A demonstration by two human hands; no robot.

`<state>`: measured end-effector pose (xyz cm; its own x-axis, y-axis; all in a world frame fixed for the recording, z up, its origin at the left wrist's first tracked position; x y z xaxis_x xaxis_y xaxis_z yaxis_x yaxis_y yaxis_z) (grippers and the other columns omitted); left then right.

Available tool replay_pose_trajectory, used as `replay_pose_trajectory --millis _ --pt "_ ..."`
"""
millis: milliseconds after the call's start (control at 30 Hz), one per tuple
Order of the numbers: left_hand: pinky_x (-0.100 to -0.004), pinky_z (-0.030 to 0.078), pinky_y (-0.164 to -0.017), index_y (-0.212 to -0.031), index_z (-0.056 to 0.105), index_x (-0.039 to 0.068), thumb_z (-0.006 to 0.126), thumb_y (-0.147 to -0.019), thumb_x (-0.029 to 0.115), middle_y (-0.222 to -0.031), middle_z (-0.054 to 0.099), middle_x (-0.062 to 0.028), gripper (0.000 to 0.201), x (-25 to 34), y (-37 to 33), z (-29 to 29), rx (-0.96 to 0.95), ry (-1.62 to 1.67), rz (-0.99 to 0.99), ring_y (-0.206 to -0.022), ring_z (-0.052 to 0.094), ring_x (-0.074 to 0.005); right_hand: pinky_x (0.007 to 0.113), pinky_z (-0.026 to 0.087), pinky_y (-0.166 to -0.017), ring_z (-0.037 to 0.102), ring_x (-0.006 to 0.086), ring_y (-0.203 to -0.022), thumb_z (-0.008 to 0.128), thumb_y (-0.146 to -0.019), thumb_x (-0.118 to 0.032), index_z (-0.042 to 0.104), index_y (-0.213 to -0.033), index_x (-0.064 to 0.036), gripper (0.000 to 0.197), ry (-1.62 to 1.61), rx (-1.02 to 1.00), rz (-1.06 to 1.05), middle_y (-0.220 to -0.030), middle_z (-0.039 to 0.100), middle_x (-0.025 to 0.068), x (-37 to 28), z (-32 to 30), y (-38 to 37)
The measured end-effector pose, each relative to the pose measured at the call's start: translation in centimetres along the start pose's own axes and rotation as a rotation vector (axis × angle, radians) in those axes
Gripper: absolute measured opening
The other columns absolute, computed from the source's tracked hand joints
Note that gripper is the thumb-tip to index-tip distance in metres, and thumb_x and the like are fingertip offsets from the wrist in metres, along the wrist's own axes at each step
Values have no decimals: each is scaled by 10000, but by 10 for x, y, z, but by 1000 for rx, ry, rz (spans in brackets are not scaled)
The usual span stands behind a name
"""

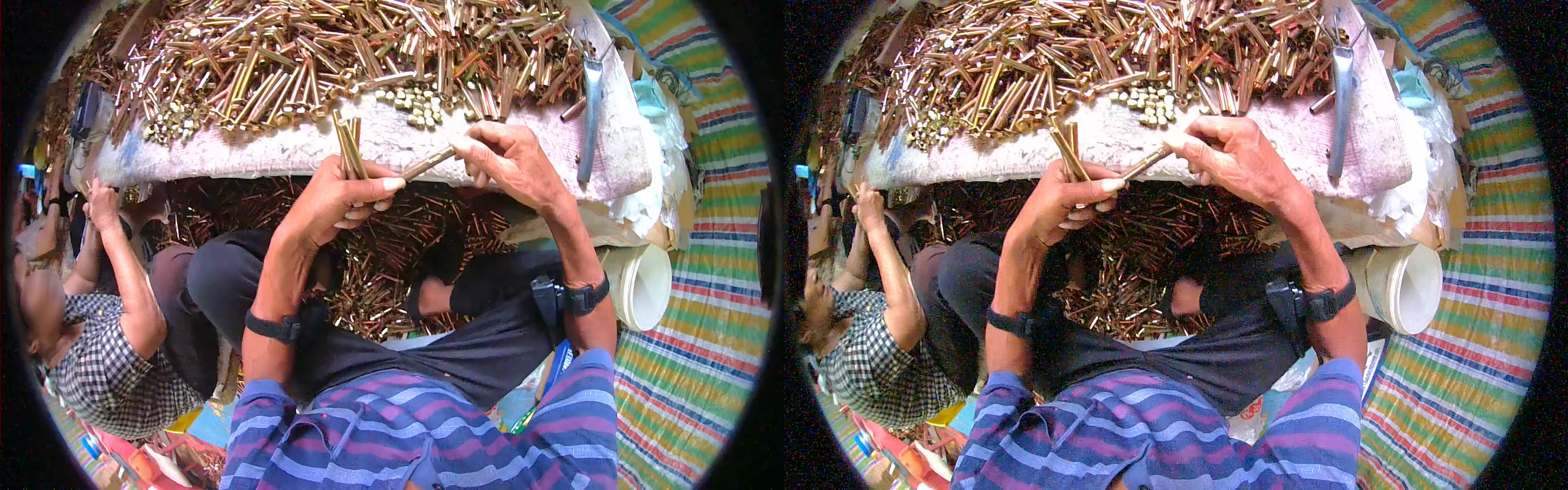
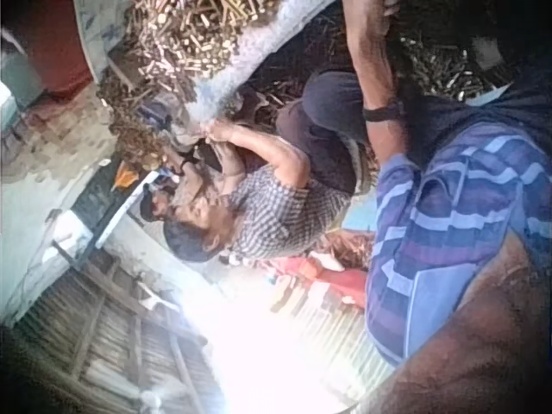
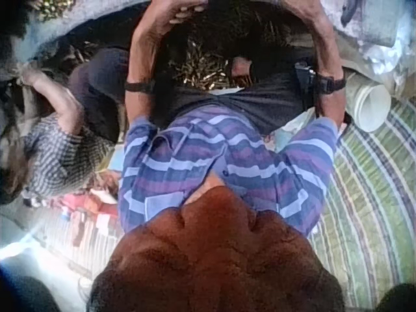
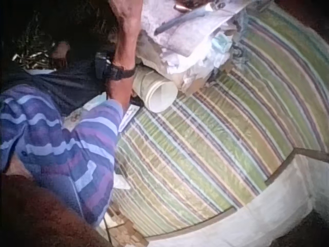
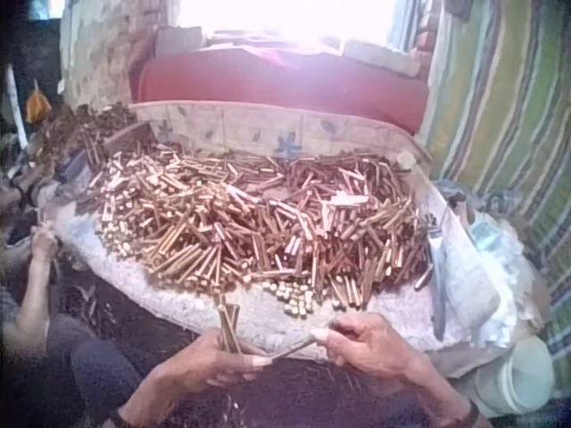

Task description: Sorting metal bolts and assembling washers onto them at a workstation.

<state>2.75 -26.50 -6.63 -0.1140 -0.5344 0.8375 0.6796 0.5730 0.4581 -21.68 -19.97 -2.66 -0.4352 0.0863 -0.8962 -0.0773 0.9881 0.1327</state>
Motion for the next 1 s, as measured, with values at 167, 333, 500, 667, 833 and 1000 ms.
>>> replay_pose_trajectory --millis 167,333,500,667,833,1000 --pt "-175 219 -345 -998 692 -20 747 -852 121 -693 599 -46 210 -1 0 2 -21 27 -26 -423 382 -24 239 428 -483 534 48 -524 588 -1005 -226 639 -824 -9 287 -30 -26 -2 -612 572 -13 -8 -1 2" --pt "-175 231 -356 -1003 700 -10 756 -847 132 -696 604 -30 219 -4 -2 0 -11 1 -26 -437 398 -22 234 436 -506 553 48 -554 577 -1004 -206 642 -871 -7 248 -18 49 -22 -613 562 -21 -5 2 0" --pt "-184 227 -364 -988 706 -13 761 -843 131 -683 604 -27 212 -2 1 0 -23 6 -12 -440 397 -22 234 418 -482 526 55 -505 562 -1011 -214 624 -811 -26 281 -21 -14 -58 -586 555 -21 -2 1 -2" --pt "-189 222 -367 -979 707 -16 761 -838 142 -664 599 -18 218 -3 1 0 -35 14 -23 -431 390 -25 233 383 -424 481 69 -411 546 -1025 -232 597 -712 -41 371 -103 -63 35 -519 528 -10 -4 2 -2" --pt "-195 226 -369 -975 708 -10 759 -843 169 -654 593 -13 228 -3 0 0 -45 15 -15 -427 386 -26 224 385 -423 510 67 -430 552 -1018 -221 598 -716 -30 360 -38 46 -92 -559 557 1 1 6 -3" --pt "-193 236 -385 -1046 703 -21 740 -868 161 -692 603 -8 257 -4 3 -3 -43 -86 -51 -462 407 -20 231 336 -378 469 60 -397 528 -1011 -202 557 -624 -34 422 -161 -68 95 -514 530 2 3 5 -2"
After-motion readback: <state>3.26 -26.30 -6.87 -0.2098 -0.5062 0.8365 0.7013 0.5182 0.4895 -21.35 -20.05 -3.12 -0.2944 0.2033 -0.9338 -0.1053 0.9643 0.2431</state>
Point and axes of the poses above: each hand's wrist, its own y-axis away from the middle knuckle, its own z-axis out of the palm, x = y × z, the point moved 2 cm from there along -y, towards the middle knuckle
